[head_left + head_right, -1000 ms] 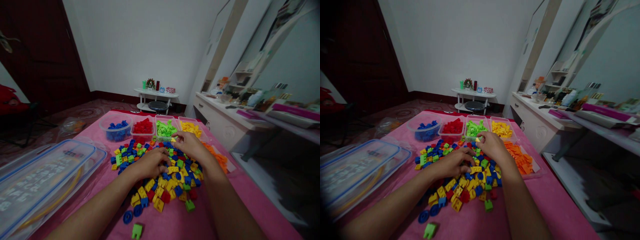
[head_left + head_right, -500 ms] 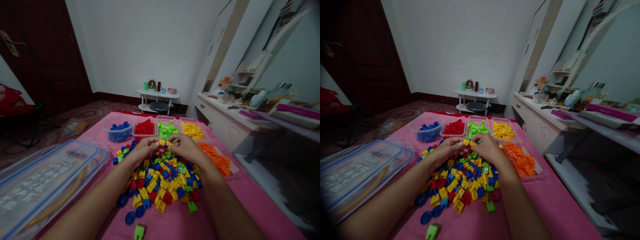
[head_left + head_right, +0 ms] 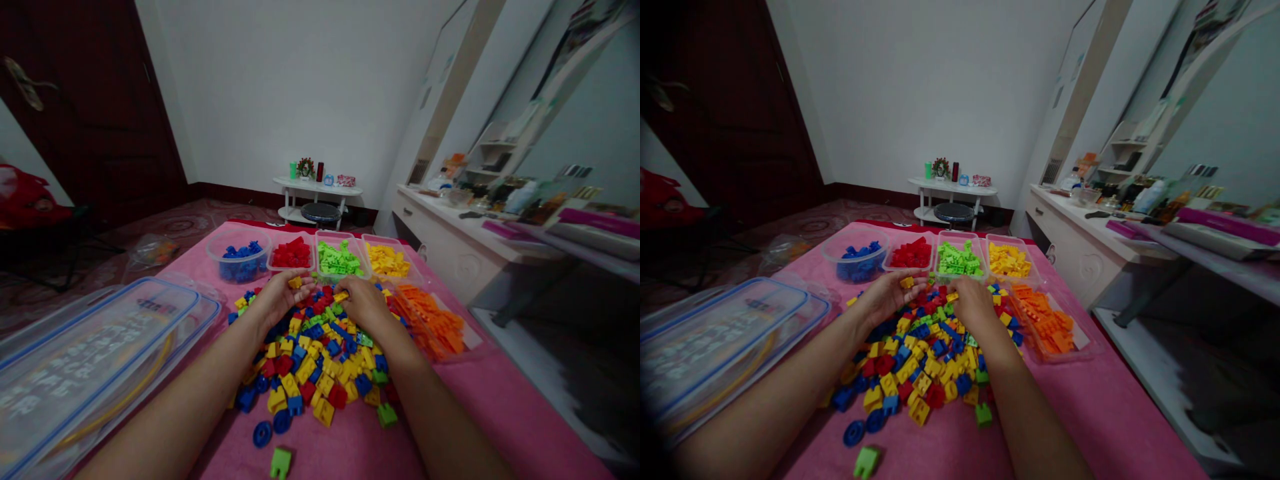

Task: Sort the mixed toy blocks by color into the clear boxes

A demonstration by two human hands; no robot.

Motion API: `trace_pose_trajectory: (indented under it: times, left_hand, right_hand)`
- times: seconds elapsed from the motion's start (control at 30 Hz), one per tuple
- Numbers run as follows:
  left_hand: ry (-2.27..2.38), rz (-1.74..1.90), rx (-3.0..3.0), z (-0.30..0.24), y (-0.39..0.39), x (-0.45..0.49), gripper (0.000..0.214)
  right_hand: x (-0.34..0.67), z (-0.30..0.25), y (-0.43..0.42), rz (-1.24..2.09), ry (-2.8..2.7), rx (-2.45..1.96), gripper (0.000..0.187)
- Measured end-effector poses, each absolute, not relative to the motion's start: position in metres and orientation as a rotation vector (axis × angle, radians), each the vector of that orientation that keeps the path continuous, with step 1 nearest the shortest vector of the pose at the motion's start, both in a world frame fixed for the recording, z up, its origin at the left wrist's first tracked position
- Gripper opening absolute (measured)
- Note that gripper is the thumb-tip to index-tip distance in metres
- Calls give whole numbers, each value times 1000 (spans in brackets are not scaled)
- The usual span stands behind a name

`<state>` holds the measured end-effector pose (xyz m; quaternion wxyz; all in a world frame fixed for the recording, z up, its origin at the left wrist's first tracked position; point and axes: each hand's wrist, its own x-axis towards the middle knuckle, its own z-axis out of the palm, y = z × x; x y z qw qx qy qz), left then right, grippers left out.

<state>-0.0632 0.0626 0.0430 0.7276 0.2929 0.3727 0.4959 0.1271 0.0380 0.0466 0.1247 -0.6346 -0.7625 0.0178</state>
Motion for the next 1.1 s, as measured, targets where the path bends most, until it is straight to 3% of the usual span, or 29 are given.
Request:
trace_pose_trajectory:
  times: [0.17,0.47,0.87,1.1]
  left_hand:
    - [824,1092,725,42,59,-60,32]
    - [851,1073,805,39,59,-61,25]
    - [1314,842,2251,20,55,-60,26]
    - [1414,744,2336,28,52,-62,10]
  right_hand:
    - [124,51,35,-47,-2225,-1960,29]
    - [127,56,34,-90,-2119,-1993,23]
    - [126,54,36,100,-2180,-1980,20]
    - [128,46,39,67,-2142,-1925,23]
